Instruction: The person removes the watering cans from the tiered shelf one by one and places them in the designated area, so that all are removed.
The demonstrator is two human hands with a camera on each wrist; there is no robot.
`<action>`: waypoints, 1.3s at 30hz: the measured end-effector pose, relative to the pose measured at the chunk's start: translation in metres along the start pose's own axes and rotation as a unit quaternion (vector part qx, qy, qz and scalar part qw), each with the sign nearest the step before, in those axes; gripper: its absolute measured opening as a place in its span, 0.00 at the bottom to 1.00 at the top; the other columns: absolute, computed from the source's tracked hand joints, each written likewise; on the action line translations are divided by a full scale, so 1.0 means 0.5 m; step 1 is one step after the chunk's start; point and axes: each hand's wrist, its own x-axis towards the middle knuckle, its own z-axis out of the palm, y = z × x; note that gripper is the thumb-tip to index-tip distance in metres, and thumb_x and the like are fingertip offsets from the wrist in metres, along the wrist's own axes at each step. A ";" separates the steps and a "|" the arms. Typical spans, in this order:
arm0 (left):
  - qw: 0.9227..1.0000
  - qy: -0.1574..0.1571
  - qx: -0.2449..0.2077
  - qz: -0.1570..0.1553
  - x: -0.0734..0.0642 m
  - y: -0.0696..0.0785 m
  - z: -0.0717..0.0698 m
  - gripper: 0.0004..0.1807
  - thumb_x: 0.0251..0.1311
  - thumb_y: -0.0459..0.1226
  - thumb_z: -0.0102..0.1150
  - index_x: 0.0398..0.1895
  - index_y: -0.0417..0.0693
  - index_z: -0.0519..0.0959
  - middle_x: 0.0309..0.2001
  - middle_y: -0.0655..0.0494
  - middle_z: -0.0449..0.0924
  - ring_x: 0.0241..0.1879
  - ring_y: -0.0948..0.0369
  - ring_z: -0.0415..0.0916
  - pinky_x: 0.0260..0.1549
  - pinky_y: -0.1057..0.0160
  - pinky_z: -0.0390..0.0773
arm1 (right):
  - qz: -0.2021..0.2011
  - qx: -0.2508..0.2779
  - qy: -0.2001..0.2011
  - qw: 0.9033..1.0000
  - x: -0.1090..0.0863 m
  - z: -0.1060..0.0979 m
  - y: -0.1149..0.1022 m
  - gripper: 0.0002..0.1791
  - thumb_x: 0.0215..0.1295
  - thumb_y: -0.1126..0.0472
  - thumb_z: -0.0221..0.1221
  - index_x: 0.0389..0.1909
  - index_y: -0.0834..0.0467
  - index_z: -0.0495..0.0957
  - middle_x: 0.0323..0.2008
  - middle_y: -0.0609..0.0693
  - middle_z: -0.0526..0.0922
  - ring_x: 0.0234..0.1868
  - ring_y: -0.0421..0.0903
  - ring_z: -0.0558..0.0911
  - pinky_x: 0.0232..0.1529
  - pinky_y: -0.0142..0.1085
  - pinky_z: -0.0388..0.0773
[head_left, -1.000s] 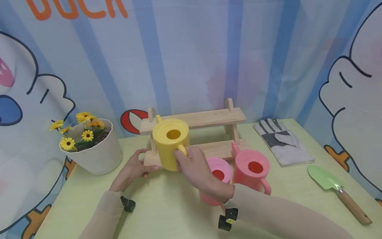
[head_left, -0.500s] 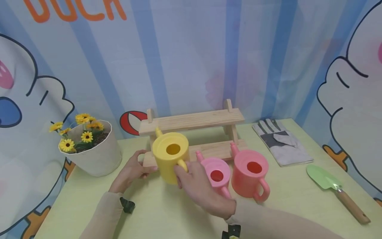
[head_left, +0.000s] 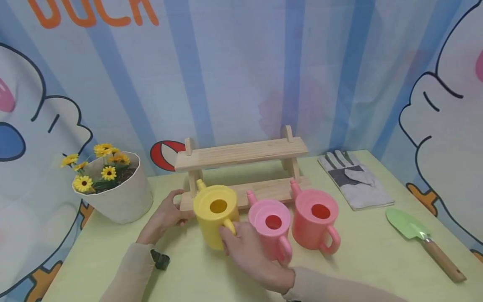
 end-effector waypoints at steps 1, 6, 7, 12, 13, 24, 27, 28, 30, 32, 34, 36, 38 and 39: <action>1.000 -0.001 -0.001 0.001 0.000 0.000 0.000 0.53 0.65 0.31 0.74 0.86 0.44 0.49 0.36 0.51 0.79 0.24 0.62 0.74 0.28 0.67 0.77 | -0.003 0.003 0.003 1.000 -0.006 0.003 -0.001 0.20 0.78 0.55 0.58 0.22 0.55 0.78 0.16 0.42 0.76 0.16 0.38 0.65 0.17 0.26 0.58; 1.000 -0.006 -0.011 0.007 0.000 0.000 -0.001 0.52 0.66 0.29 0.70 0.86 0.43 0.48 0.33 0.54 0.78 0.24 0.63 0.73 0.27 0.67 0.76 | -0.026 0.022 0.006 0.999 -0.027 0.016 -0.003 0.19 0.77 0.59 0.59 0.25 0.65 0.78 0.16 0.43 0.74 0.18 0.37 0.66 0.19 0.26 0.58; 1.000 -0.006 -0.011 0.006 0.000 0.000 -0.001 0.52 0.66 0.29 0.70 0.86 0.43 0.48 0.33 0.54 0.78 0.24 0.63 0.73 0.27 0.67 0.76 | -0.031 0.025 0.005 0.999 -0.029 0.017 -0.002 0.19 0.77 0.59 0.59 0.25 0.67 0.78 0.16 0.43 0.73 0.18 0.38 0.67 0.19 0.26 0.58; 1.000 -0.005 -0.006 -0.004 0.000 0.000 -0.001 0.54 0.65 0.31 0.73 0.86 0.45 0.48 0.34 0.53 0.78 0.24 0.63 0.73 0.28 0.67 0.76 | -0.036 0.019 0.004 0.999 -0.024 0.021 0.021 0.19 0.78 0.57 0.58 0.24 0.62 0.79 0.16 0.42 0.74 0.18 0.37 0.68 0.19 0.26 0.60; 1.000 -0.004 -0.004 -0.006 0.000 -0.001 -0.001 0.54 0.65 0.32 0.74 0.86 0.45 0.48 0.35 0.52 0.77 0.24 0.62 0.73 0.28 0.67 0.76 | -0.035 0.017 0.004 0.999 -0.021 0.022 0.029 0.20 0.78 0.56 0.59 0.24 0.59 0.78 0.16 0.41 0.74 0.18 0.36 0.68 0.19 0.26 0.60; 1.000 0.000 0.009 -0.007 -0.006 0.004 0.002 0.55 0.65 0.35 0.76 0.87 0.46 0.48 0.40 0.48 0.76 0.24 0.62 0.74 0.29 0.67 0.78 | -0.022 0.016 0.007 1.000 -0.026 0.026 0.031 0.19 0.77 0.59 0.58 0.26 0.65 0.79 0.17 0.43 0.75 0.19 0.38 0.69 0.20 0.27 0.60; 1.000 0.000 0.009 -0.005 -0.005 0.003 0.001 0.55 0.65 0.36 0.76 0.86 0.46 0.48 0.40 0.49 0.77 0.24 0.62 0.74 0.29 0.67 0.77 | -0.024 0.009 0.007 1.000 -0.026 0.028 0.034 0.18 0.77 0.59 0.58 0.25 0.64 0.79 0.17 0.43 0.74 0.19 0.38 0.68 0.19 0.26 0.60; 1.000 0.000 0.008 -0.004 -0.004 0.003 0.001 0.55 0.65 0.36 0.77 0.86 0.46 0.48 0.39 0.49 0.77 0.24 0.61 0.74 0.29 0.67 0.77 | -0.025 0.010 0.007 1.000 -0.026 0.028 0.035 0.18 0.77 0.59 0.57 0.25 0.64 0.79 0.17 0.42 0.74 0.19 0.38 0.68 0.19 0.26 0.60; 1.000 0.000 0.005 -0.003 -0.003 0.002 0.000 0.55 0.65 0.36 0.77 0.86 0.46 0.49 0.38 0.50 0.77 0.24 0.61 0.73 0.28 0.67 0.77 | -0.033 0.013 0.007 0.999 -0.023 0.030 0.045 0.18 0.77 0.59 0.58 0.25 0.64 0.78 0.17 0.42 0.74 0.19 0.37 0.68 0.19 0.27 0.60; 1.000 0.001 0.004 -0.004 -0.003 0.001 0.000 0.55 0.65 0.36 0.77 0.86 0.46 0.49 0.37 0.51 0.77 0.24 0.61 0.73 0.28 0.66 0.76 | -0.036 0.015 0.007 0.999 -0.016 0.032 0.060 0.19 0.77 0.58 0.58 0.24 0.62 0.78 0.17 0.42 0.74 0.18 0.36 0.69 0.19 0.26 0.60; 1.000 0.002 0.004 -0.005 -0.002 0.001 0.000 0.56 0.65 0.36 0.78 0.86 0.46 0.49 0.37 0.51 0.77 0.24 0.61 0.73 0.28 0.66 0.76 | -0.040 0.021 0.008 0.999 -0.009 0.035 0.077 0.19 0.78 0.58 0.59 0.24 0.61 0.79 0.17 0.42 0.75 0.18 0.36 0.69 0.19 0.26 0.61; 1.000 0.001 0.004 -0.007 -0.002 0.002 0.000 0.56 0.64 0.37 0.78 0.86 0.46 0.48 0.37 0.51 0.77 0.24 0.61 0.72 0.28 0.66 0.75 | -0.031 0.022 0.008 0.999 0.002 0.038 0.099 0.19 0.78 0.56 0.60 0.23 0.57 0.79 0.16 0.41 0.76 0.17 0.35 0.69 0.18 0.26 0.61; 1.000 0.002 0.005 -0.008 -0.002 0.002 0.000 0.56 0.65 0.37 0.78 0.86 0.47 0.48 0.37 0.51 0.77 0.24 0.60 0.72 0.28 0.66 0.75 | -0.036 0.020 0.010 0.999 0.006 0.040 0.109 0.19 0.78 0.55 0.60 0.23 0.56 0.79 0.16 0.40 0.76 0.17 0.35 0.69 0.18 0.26 0.60; 1.000 0.001 0.005 -0.007 -0.002 0.002 0.000 0.56 0.65 0.38 0.78 0.86 0.47 0.48 0.37 0.51 0.77 0.24 0.60 0.72 0.28 0.66 0.75 | -0.039 0.020 0.010 0.999 0.008 0.041 0.113 0.20 0.78 0.55 0.59 0.23 0.56 0.79 0.16 0.40 0.76 0.17 0.35 0.70 0.17 0.27 0.60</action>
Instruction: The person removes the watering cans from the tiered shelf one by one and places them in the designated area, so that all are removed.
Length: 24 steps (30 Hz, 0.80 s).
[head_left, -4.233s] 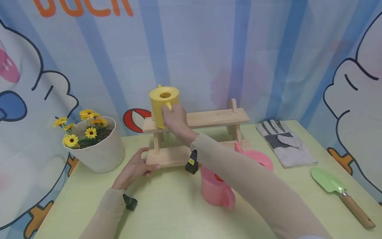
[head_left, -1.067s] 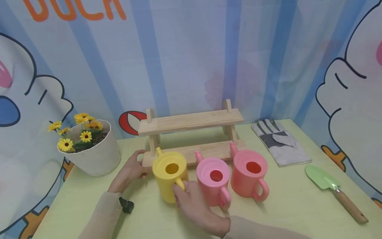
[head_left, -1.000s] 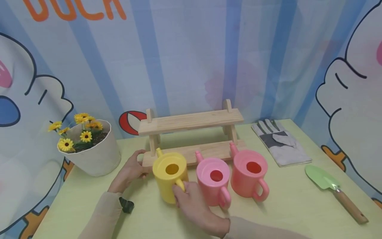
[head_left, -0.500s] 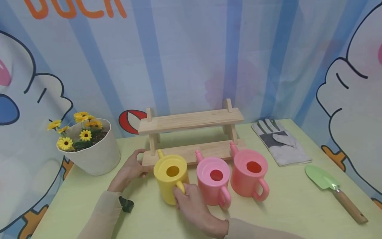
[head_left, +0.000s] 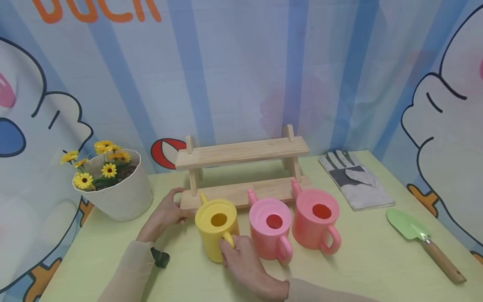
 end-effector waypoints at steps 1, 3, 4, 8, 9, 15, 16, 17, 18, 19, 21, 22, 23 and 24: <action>1.000 0.000 0.001 0.002 0.000 0.000 0.000 0.56 0.65 0.38 0.78 0.86 0.46 0.48 0.37 0.51 0.77 0.24 0.61 0.72 0.28 0.66 0.75 | 0.005 0.001 0.000 1.000 0.001 0.001 0.003 0.20 0.77 0.55 0.59 0.22 0.56 0.79 0.16 0.41 0.76 0.17 0.36 0.70 0.17 0.27 0.60; 1.000 -0.001 0.002 0.006 0.000 -0.001 -0.001 0.56 0.65 0.38 0.77 0.86 0.46 0.48 0.38 0.51 0.77 0.24 0.61 0.72 0.28 0.66 0.75 | -0.006 -0.002 0.000 1.000 -0.001 0.001 0.000 0.20 0.77 0.55 0.59 0.23 0.59 0.79 0.16 0.42 0.76 0.17 0.37 0.69 0.17 0.28 0.60; 1.000 -0.001 0.003 0.009 -0.001 -0.001 -0.001 0.56 0.66 0.38 0.77 0.86 0.45 0.48 0.38 0.51 0.77 0.24 0.61 0.72 0.28 0.66 0.75 | -0.006 -0.003 0.001 1.000 -0.001 0.002 0.002 0.20 0.77 0.55 0.59 0.23 0.59 0.79 0.16 0.42 0.76 0.18 0.37 0.69 0.17 0.28 0.59; 1.000 -0.001 0.003 0.013 -0.001 -0.002 0.000 0.56 0.65 0.38 0.77 0.86 0.45 0.48 0.39 0.51 0.78 0.24 0.62 0.73 0.28 0.66 0.75 | 0.012 -0.013 0.004 1.000 0.006 0.005 0.021 0.20 0.77 0.54 0.60 0.22 0.53 0.80 0.15 0.41 0.77 0.17 0.36 0.69 0.17 0.27 0.59; 1.000 -0.001 0.003 0.012 -0.001 -0.002 0.000 0.56 0.65 0.38 0.77 0.86 0.45 0.48 0.39 0.51 0.78 0.24 0.62 0.73 0.28 0.66 0.75 | 0.016 -0.018 0.005 1.000 0.007 0.005 0.026 0.20 0.77 0.54 0.60 0.21 0.51 0.80 0.15 0.41 0.78 0.17 0.35 0.69 0.18 0.27 0.58; 1.000 -0.001 0.003 0.006 0.000 -0.001 0.001 0.56 0.65 0.40 0.78 0.86 0.46 0.48 0.40 0.50 0.79 0.25 0.61 0.73 0.30 0.66 0.76 | 0.026 -0.010 0.002 1.000 -0.018 0.002 -0.010 0.19 0.74 0.58 0.60 0.21 0.60 0.80 0.16 0.43 0.77 0.16 0.37 0.68 0.18 0.27 0.57; 1.000 -0.002 0.003 0.007 -0.001 -0.001 0.001 0.56 0.65 0.40 0.78 0.86 0.46 0.48 0.40 0.50 0.79 0.25 0.60 0.73 0.30 0.65 0.76 | 0.027 -0.006 0.000 1.000 -0.025 0.001 -0.023 0.18 0.74 0.59 0.60 0.22 0.63 0.80 0.16 0.44 0.77 0.17 0.37 0.67 0.18 0.26 0.57; 1.000 -0.002 0.003 0.007 -0.001 -0.001 0.000 0.56 0.65 0.40 0.78 0.86 0.46 0.48 0.40 0.50 0.79 0.25 0.60 0.73 0.30 0.65 0.76 | 0.028 -0.004 0.000 1.000 -0.031 0.001 -0.035 0.18 0.74 0.60 0.60 0.24 0.66 0.81 0.17 0.45 0.77 0.17 0.38 0.67 0.18 0.26 0.57; 1.000 -0.002 0.004 0.008 -0.001 -0.001 0.000 0.56 0.65 0.40 0.78 0.86 0.46 0.48 0.40 0.50 0.79 0.25 0.60 0.73 0.30 0.65 0.76 | 0.029 -0.003 -0.001 1.000 -0.037 0.000 -0.046 0.18 0.74 0.61 0.60 0.25 0.69 0.81 0.17 0.45 0.77 0.17 0.38 0.67 0.18 0.26 0.57; 1.000 -0.002 0.003 0.008 -0.001 -0.001 0.000 0.56 0.65 0.40 0.78 0.86 0.46 0.48 0.40 0.50 0.79 0.26 0.60 0.73 0.31 0.65 0.76 | 0.036 -0.002 -0.002 0.999 -0.040 0.000 -0.052 0.18 0.74 0.61 0.60 0.26 0.70 0.81 0.17 0.45 0.76 0.17 0.38 0.67 0.18 0.26 0.57; 1.000 -0.003 0.002 0.011 -0.001 -0.001 0.000 0.57 0.65 0.40 0.78 0.86 0.46 0.48 0.39 0.50 0.79 0.26 0.60 0.73 0.31 0.65 0.76 | 0.041 -0.002 -0.003 0.999 -0.044 0.000 -0.059 0.19 0.74 0.61 0.60 0.27 0.71 0.81 0.17 0.46 0.76 0.17 0.38 0.67 0.18 0.26 0.57; 1.000 -0.003 0.001 0.012 -0.001 -0.001 0.000 0.57 0.65 0.40 0.78 0.87 0.45 0.48 0.39 0.51 0.79 0.26 0.60 0.73 0.30 0.65 0.76 | 0.043 -0.001 -0.004 0.999 -0.045 -0.001 -0.059 0.19 0.75 0.61 0.60 0.27 0.72 0.81 0.17 0.46 0.76 0.17 0.38 0.66 0.17 0.25 0.57; 1.000 -0.002 0.000 0.011 -0.001 -0.001 0.000 0.57 0.65 0.41 0.79 0.87 0.46 0.48 0.38 0.51 0.78 0.26 0.60 0.73 0.30 0.65 0.76 | 0.043 0.000 -0.006 0.999 -0.045 -0.001 -0.058 0.19 0.75 0.61 0.60 0.26 0.72 0.80 0.17 0.46 0.75 0.16 0.38 0.66 0.17 0.25 0.57; 1.000 -0.003 -0.001 0.012 -0.002 -0.001 0.000 0.57 0.65 0.41 0.79 0.87 0.45 0.48 0.38 0.51 0.78 0.26 0.60 0.73 0.31 0.65 0.76 | 0.043 0.002 -0.007 0.999 -0.045 -0.001 -0.057 0.19 0.74 0.61 0.60 0.26 0.72 0.80 0.16 0.45 0.75 0.16 0.38 0.66 0.17 0.25 0.57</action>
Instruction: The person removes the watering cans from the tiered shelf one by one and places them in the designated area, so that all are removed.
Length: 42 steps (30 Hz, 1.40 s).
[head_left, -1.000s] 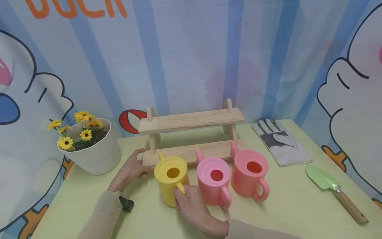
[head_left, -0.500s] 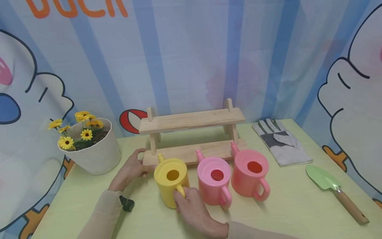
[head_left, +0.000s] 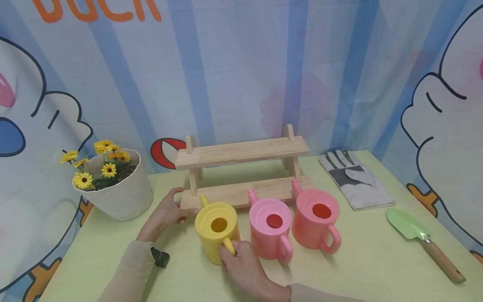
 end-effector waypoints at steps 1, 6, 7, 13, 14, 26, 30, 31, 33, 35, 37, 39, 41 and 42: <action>1.000 0.001 -0.001 0.001 0.000 0.000 0.000 0.58 0.64 0.41 0.79 0.87 0.45 0.48 0.38 0.51 0.78 0.26 0.60 0.73 0.30 0.65 0.76 | 0.001 0.001 -0.001 1.000 -0.001 -0.001 0.000 0.19 0.74 0.61 0.60 0.26 0.72 0.80 0.16 0.45 0.75 0.16 0.38 0.66 0.17 0.25 0.57; 1.000 0.003 -0.003 0.005 -0.001 0.001 0.000 0.58 0.63 0.41 0.80 0.86 0.44 0.48 0.37 0.52 0.79 0.27 0.61 0.73 0.30 0.65 0.76 | -0.001 -0.010 -0.009 1.000 -0.003 -0.004 0.000 0.17 0.73 0.62 0.60 0.26 0.71 0.81 0.16 0.44 0.76 0.17 0.38 0.67 0.18 0.26 0.59; 1.000 0.004 -0.004 0.004 -0.001 0.001 0.000 0.58 0.63 0.41 0.80 0.86 0.44 0.49 0.38 0.52 0.80 0.27 0.61 0.73 0.30 0.65 0.76 | 0.001 -0.015 -0.012 1.000 -0.003 -0.005 0.000 0.17 0.72 0.62 0.61 0.26 0.70 0.82 0.17 0.44 0.76 0.18 0.38 0.67 0.19 0.26 0.59; 1.000 0.007 -0.002 -0.002 0.002 -0.001 0.001 0.60 0.61 0.42 0.82 0.86 0.45 0.49 0.37 0.51 0.80 0.27 0.61 0.74 0.30 0.65 0.77 | 0.030 -0.036 -0.041 0.998 -0.007 -0.019 -0.002 0.13 0.73 0.58 0.64 0.32 0.62 0.86 0.22 0.44 0.81 0.20 0.40 0.67 0.21 0.28 0.61; 1.000 0.008 -0.002 -0.001 0.002 -0.002 0.000 0.60 0.61 0.42 0.82 0.86 0.45 0.49 0.37 0.51 0.80 0.26 0.61 0.74 0.30 0.65 0.77 | 0.034 -0.040 -0.046 0.998 -0.008 -0.022 -0.002 0.12 0.73 0.56 0.64 0.34 0.61 0.87 0.23 0.44 0.81 0.21 0.41 0.68 0.22 0.29 0.62; 1.000 0.021 0.015 -0.010 -0.003 -0.011 -0.013 0.60 0.61 0.45 0.82 0.86 0.44 0.50 0.36 0.51 0.80 0.27 0.60 0.74 0.32 0.63 0.76 | 0.066 -0.156 -0.121 0.978 -0.041 -0.077 -0.028 0.21 0.70 0.50 0.70 0.62 0.48 0.84 0.61 0.50 0.88 0.62 0.52 0.84 0.66 0.67 0.78; 0.998 0.029 0.042 -0.025 -0.010 -0.015 -0.022 0.63 0.59 0.53 0.82 0.86 0.43 0.49 0.49 0.43 0.82 0.32 0.59 0.77 0.36 0.63 0.78 | 0.087 -0.191 -0.162 0.964 -0.054 -0.099 -0.038 0.33 0.68 0.48 0.72 0.73 0.50 0.79 0.69 0.53 0.84 0.67 0.55 0.82 0.68 0.69 0.76; 0.998 0.031 0.048 -0.028 -0.014 -0.016 -0.025 0.64 0.58 0.54 0.82 0.86 0.43 0.49 0.53 0.40 0.81 0.34 0.59 0.78 0.38 0.63 0.80 | 0.095 -0.193 -0.173 0.961 -0.056 -0.105 -0.041 0.35 0.69 0.48 0.72 0.74 0.50 0.78 0.70 0.54 0.83 0.68 0.55 0.82 0.69 0.70 0.75; 0.997 0.034 0.054 -0.031 -0.021 -0.017 -0.031 0.65 0.58 0.56 0.82 0.87 0.44 0.48 0.61 0.35 0.77 0.38 0.56 0.81 0.41 0.62 0.83 | 0.108 -0.190 -0.191 0.957 -0.062 -0.120 -0.047 0.34 0.69 0.48 0.73 0.75 0.50 0.77 0.71 0.53 0.82 0.69 0.56 0.81 0.69 0.70 0.74; 0.997 0.037 0.061 -0.031 -0.029 -0.016 -0.036 0.65 0.59 0.58 0.81 0.87 0.46 0.47 0.68 0.32 0.73 0.45 0.52 0.84 0.48 0.58 0.85 | 0.094 -0.187 -0.207 0.956 -0.071 -0.138 -0.052 0.31 0.71 0.49 0.71 0.72 0.49 0.79 0.70 0.51 0.83 0.69 0.57 0.81 0.69 0.69 0.75; 0.996 0.045 0.068 -0.025 -0.036 -0.012 -0.039 0.64 0.61 0.57 0.80 0.88 0.46 0.48 0.72 0.31 0.70 0.56 0.46 0.83 0.57 0.50 0.85 | 0.096 -0.174 -0.220 0.955 -0.080 -0.158 -0.059 0.27 0.73 0.50 0.70 0.70 0.47 0.81 0.67 0.48 0.85 0.68 0.56 0.81 0.68 0.68 0.77; 0.995 0.055 0.081 -0.015 -0.042 -0.007 -0.040 0.62 0.62 0.56 0.78 0.88 0.47 0.49 0.76 0.31 0.67 0.67 0.40 0.77 0.65 0.42 0.81 | 0.093 -0.163 -0.232 0.955 -0.088 -0.179 -0.066 0.23 0.73 0.50 0.69 0.67 0.46 0.83 0.64 0.46 0.87 0.67 0.55 0.83 0.67 0.65 0.79; 0.993 0.067 0.092 0.001 -0.047 -0.001 -0.040 0.60 0.64 0.55 0.77 0.88 0.46 0.50 0.79 0.31 0.63 0.75 0.36 0.69 0.70 0.36 0.76 | 0.082 -0.159 -0.240 0.954 -0.095 -0.199 -0.074 0.22 0.74 0.50 0.69 0.66 0.47 0.84 0.62 0.46 0.88 0.65 0.52 0.84 0.67 0.62 0.80; 0.992 0.074 0.099 0.011 -0.049 0.001 -0.041 0.59 0.65 0.55 0.76 0.88 0.46 0.50 0.81 0.31 0.61 0.78 0.35 0.65 0.72 0.34 0.75 | 0.082 -0.158 -0.240 0.954 -0.097 -0.208 -0.078 0.21 0.74 0.50 0.70 0.65 0.46 0.84 0.61 0.45 0.88 0.63 0.50 0.85 0.67 0.62 0.81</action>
